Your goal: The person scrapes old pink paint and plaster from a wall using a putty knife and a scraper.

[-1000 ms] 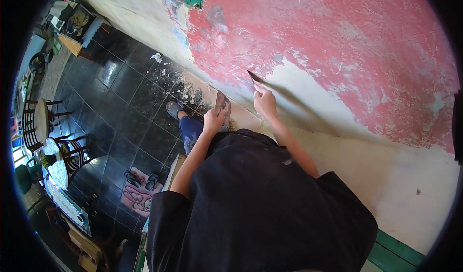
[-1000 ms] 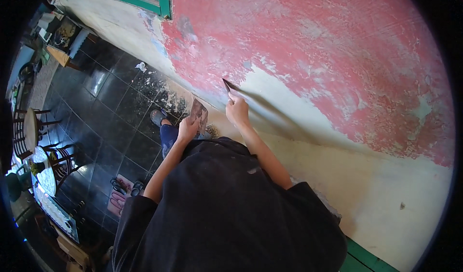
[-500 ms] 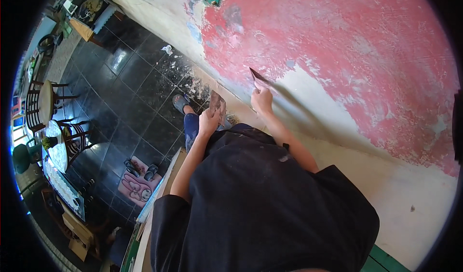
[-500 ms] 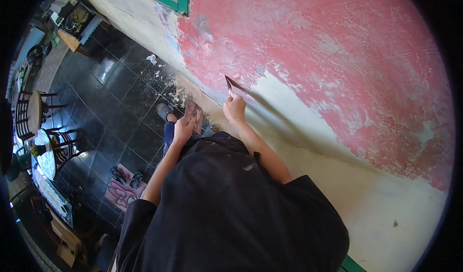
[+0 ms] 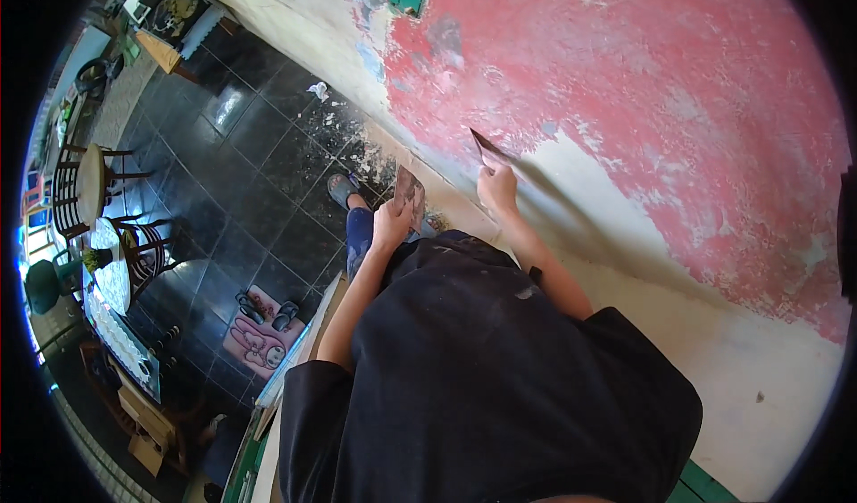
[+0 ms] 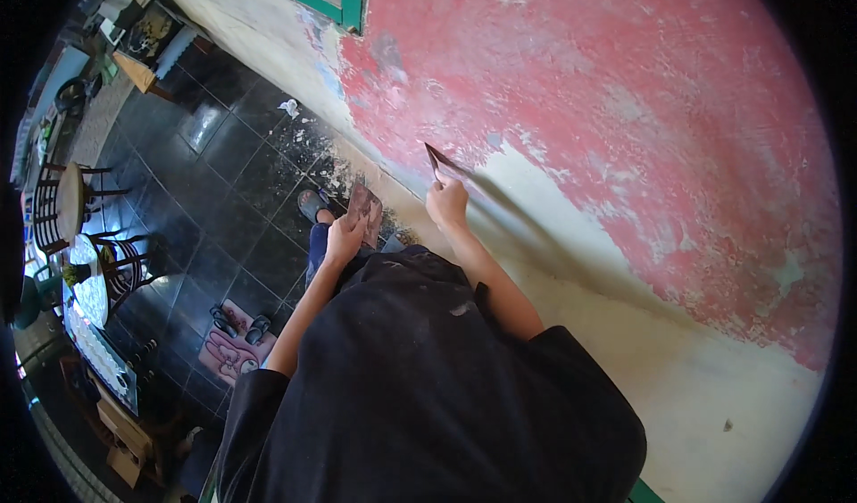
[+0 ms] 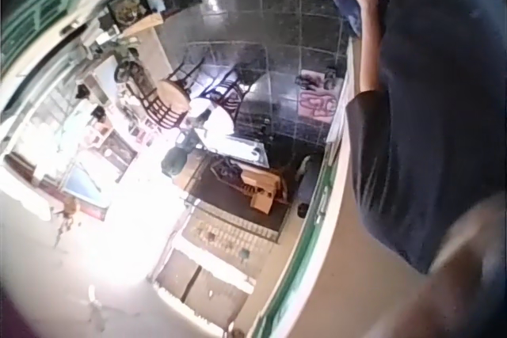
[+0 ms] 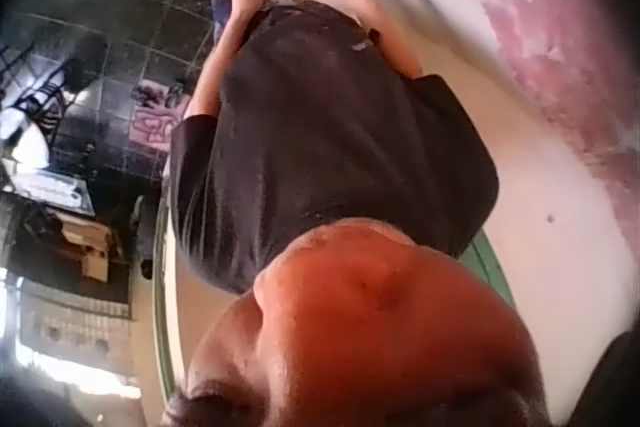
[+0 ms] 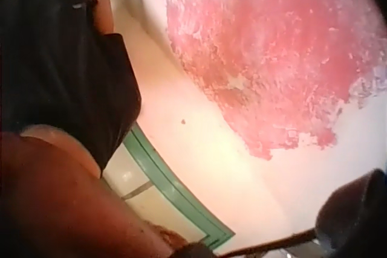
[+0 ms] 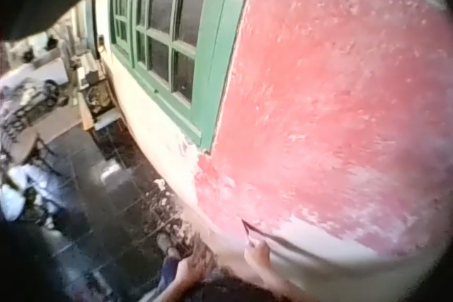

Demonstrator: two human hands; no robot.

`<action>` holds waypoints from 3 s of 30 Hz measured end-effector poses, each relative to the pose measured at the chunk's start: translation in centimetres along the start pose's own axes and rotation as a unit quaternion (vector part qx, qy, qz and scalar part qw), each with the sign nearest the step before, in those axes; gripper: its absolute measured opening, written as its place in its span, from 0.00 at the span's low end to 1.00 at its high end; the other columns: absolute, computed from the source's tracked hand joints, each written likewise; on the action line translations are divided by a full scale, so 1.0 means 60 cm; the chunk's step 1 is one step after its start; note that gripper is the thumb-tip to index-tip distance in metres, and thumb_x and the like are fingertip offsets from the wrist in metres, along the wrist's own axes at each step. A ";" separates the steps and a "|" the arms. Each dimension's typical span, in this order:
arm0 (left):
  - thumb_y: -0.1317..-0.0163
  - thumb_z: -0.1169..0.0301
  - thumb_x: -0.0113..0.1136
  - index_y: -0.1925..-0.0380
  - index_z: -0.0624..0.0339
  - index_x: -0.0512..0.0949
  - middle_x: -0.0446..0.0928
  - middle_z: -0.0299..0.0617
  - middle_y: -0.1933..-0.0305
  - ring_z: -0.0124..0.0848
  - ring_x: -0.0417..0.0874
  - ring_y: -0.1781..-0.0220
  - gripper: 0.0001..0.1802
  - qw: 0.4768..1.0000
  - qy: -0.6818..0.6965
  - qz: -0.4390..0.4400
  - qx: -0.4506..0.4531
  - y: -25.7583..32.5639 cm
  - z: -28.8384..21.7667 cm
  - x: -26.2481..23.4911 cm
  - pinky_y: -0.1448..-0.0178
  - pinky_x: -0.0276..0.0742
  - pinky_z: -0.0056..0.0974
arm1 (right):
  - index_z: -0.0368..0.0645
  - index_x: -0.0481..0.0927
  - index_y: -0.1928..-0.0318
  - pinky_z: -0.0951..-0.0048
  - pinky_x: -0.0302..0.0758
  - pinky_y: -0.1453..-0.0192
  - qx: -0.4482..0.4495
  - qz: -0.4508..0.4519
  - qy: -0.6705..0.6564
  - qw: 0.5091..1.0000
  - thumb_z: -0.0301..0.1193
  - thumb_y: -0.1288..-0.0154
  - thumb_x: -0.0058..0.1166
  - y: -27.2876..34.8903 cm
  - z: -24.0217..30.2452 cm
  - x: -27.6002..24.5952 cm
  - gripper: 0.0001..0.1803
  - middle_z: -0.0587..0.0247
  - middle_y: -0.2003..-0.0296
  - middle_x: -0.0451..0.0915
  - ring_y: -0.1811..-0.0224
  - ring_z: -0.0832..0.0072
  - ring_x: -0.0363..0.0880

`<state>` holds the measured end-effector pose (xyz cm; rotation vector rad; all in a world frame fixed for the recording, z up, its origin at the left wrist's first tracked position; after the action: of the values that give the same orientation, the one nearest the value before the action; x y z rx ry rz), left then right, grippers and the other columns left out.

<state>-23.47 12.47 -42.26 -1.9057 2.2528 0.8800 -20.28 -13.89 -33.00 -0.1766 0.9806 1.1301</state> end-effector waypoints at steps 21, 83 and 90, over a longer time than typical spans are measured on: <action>0.38 0.66 0.73 0.50 0.63 0.77 0.83 0.39 0.58 0.28 0.85 0.65 0.21 0.961 0.239 0.120 -0.075 -0.017 -0.092 -0.011 0.65 0.81 0.31 | 0.46 0.75 0.58 0.68 0.66 0.81 0.204 0.343 -0.391 0.829 0.34 0.26 0.43 -0.002 -0.157 0.222 0.09 0.57 0.70 0.75 0.80 0.73 0.67; 0.34 0.62 0.67 0.60 0.70 0.82 0.84 0.46 0.68 0.30 0.81 0.69 0.17 0.765 -0.221 0.532 0.288 -0.345 -0.299 -0.075 0.64 0.78 0.37 | 0.40 0.80 0.40 0.74 0.54 0.85 0.297 -0.408 -0.712 0.488 0.30 0.28 0.50 0.057 0.090 0.083 0.19 0.74 0.81 0.65 0.86 0.83 0.58; 0.33 0.62 0.65 0.56 0.71 0.80 0.84 0.51 0.64 0.36 0.83 0.68 0.18 0.735 -0.264 0.569 0.258 -0.338 -0.332 -0.075 0.61 0.80 0.42 | 0.42 0.82 0.39 0.74 0.57 0.85 0.344 -0.462 -0.659 0.483 0.33 0.29 0.52 0.078 0.093 0.095 0.21 0.74 0.82 0.68 0.87 0.82 0.61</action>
<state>2.39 5.90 -31.52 0.1236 2.6514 0.5624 -20.50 -4.66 -32.26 0.7104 -0.2609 -0.3902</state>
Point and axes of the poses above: each hand's wrist, its own y-axis away from the middle knuckle, its own x-axis out of the palm, z = x × y, the point moved 8 cm from there along -y, towards the middle knuckle
